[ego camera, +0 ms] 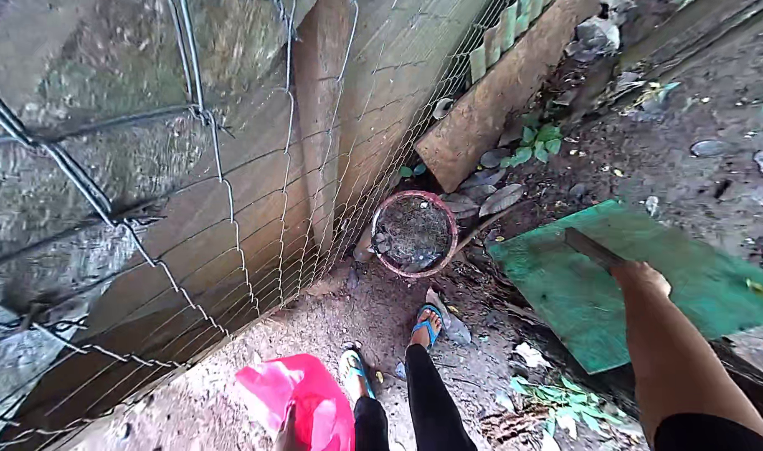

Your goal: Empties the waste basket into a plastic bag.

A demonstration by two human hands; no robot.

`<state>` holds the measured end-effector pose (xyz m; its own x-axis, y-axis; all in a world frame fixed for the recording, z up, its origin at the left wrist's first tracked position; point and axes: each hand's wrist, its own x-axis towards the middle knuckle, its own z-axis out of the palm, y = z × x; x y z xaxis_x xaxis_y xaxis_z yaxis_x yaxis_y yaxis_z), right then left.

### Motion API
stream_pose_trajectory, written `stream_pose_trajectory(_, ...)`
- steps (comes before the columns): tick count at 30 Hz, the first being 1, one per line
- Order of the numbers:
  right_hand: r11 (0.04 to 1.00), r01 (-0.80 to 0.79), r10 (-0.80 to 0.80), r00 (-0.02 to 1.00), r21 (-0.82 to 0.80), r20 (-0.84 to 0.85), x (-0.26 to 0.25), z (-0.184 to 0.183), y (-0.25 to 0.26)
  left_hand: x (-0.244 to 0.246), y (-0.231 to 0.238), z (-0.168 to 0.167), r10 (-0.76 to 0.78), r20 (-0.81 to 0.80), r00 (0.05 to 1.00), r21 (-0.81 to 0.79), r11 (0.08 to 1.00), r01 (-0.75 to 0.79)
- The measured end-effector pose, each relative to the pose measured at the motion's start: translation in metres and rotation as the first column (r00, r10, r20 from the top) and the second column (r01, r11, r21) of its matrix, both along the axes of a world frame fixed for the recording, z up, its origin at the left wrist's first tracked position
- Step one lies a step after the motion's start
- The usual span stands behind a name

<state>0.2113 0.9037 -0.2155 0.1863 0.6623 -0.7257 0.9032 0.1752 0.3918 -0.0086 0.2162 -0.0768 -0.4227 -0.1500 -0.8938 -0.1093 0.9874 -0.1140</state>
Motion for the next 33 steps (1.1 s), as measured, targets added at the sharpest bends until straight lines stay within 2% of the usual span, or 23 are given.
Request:
stream_pose_trajectory(4, 0.995, 0.035, -0.042, 0.997, -0.091, -0.072, 0.012, -0.003, -0.006, -0.008, 0.036, -0.031, -0.014, -0.006, 1.000, 0.090, 0.996, 0.014)
stream_pose_trajectory(6, 0.999, 0.021, -0.027, 0.993, -0.050, -0.112, 0.008, 0.002, -0.012, -0.015, 0.057, -0.041, -0.001, -0.013, 1.000, 0.141, 0.990, 0.003)
stream_pose_trajectory(9, 0.999, -0.043, 0.046, 0.923, 0.016, -0.383, -0.036, 0.034, -0.054, -0.025, 0.090, -0.048, 0.099, -0.030, 0.995, 0.189, 0.978, -0.091)
stream_pose_trajectory(11, 0.987, -0.134, 0.056, 0.804, -0.090, -0.592, -0.070, 0.049, -0.109, -0.033, 0.111, -0.050, 0.191, -0.050, 0.980, 0.208, 0.962, -0.176)
stream_pose_trajectory(12, 0.955, -0.210, 0.012, 0.734, -0.211, -0.679, -0.083, 0.054, -0.146, -0.037, 0.121, -0.051, 0.253, -0.058, 0.966, 0.227, 0.945, -0.234)
stream_pose_trajectory(14, 0.793, -0.421, -0.129, 0.590, -0.440, -0.797, -0.095, 0.051, -0.231, -0.043, 0.136, -0.054, 0.395, -0.052, 0.917, 0.300, 0.882, -0.363)
stream_pose_trajectory(15, 0.688, -0.541, -0.156, 0.541, -0.483, -0.827, -0.098, 0.048, -0.273, -0.046, 0.141, -0.057, 0.453, -0.036, 0.891, 0.342, 0.843, -0.415)
stream_pose_trajectory(17, 0.509, -0.731, -0.018, 0.518, -0.454, -0.855, -0.103, 0.039, -0.339, -0.052, 0.148, -0.060, 0.487, 0.001, 0.873, 0.380, 0.808, -0.451)
stream_pose_trajectory(18, 0.444, -0.765, 0.092, 0.557, -0.466, -0.825, -0.105, 0.035, -0.358, -0.055, 0.149, -0.061, 0.456, 0.017, 0.890, 0.377, 0.821, -0.428)
stream_pose_trajectory(19, 0.423, -0.768, 0.193, 0.596, -0.481, -0.780, -0.104, 0.026, -0.368, -0.059, 0.149, -0.062, 0.408, 0.036, 0.912, 0.368, 0.843, -0.391)
stream_pose_trajectory(22, 0.520, -0.680, 0.394, 0.728, -0.518, -0.561, -0.095, 0.004, -0.361, -0.079, 0.138, -0.073, 0.167, 0.031, 0.986, 0.248, 0.954, -0.169)
stream_pose_trajectory(24, 0.501, -0.626, 0.455, 0.778, -0.598, -0.434, -0.090, 0.004, -0.347, -0.090, 0.125, -0.088, -0.011, 0.065, 0.998, 0.138, 0.990, 0.002)
stream_pose_trajectory(26, 0.316, -0.704, 0.523, 0.689, -0.636, -0.502, -0.084, 0.007, -0.341, -0.093, 0.112, -0.110, -0.159, 0.120, 0.980, 0.071, 0.986, 0.151)
stream_pose_trajectory(28, 0.090, -0.804, 0.532, 0.537, -0.587, -0.654, -0.075, 0.014, -0.348, -0.088, 0.099, -0.130, -0.274, 0.180, 0.945, 0.038, 0.962, 0.272)
stream_pose_trajectory(29, 0.016, -0.842, 0.502, 0.473, -0.539, -0.724, -0.069, 0.015, -0.352, -0.084, 0.092, -0.139, -0.319, 0.214, 0.923, 0.027, 0.947, 0.321)
stream_pose_trajectory(31, -0.024, -0.882, 0.436, 0.414, -0.470, -0.799, -0.054, 0.007, -0.358, -0.073, 0.078, -0.153, -0.377, 0.289, 0.880, 0.022, 0.921, 0.388)
stream_pose_trajectory(32, 0.024, -0.887, 0.406, 0.431, -0.462, -0.806, -0.048, -0.001, -0.358, -0.068, 0.074, -0.158, -0.399, 0.332, 0.855, 0.021, 0.909, 0.416)
stream_pose_trajectory(33, 0.125, -0.869, 0.379, 0.488, -0.479, -0.786, -0.046, -0.011, -0.357, -0.065, 0.070, -0.164, -0.410, 0.362, 0.837, 0.026, 0.902, 0.431)
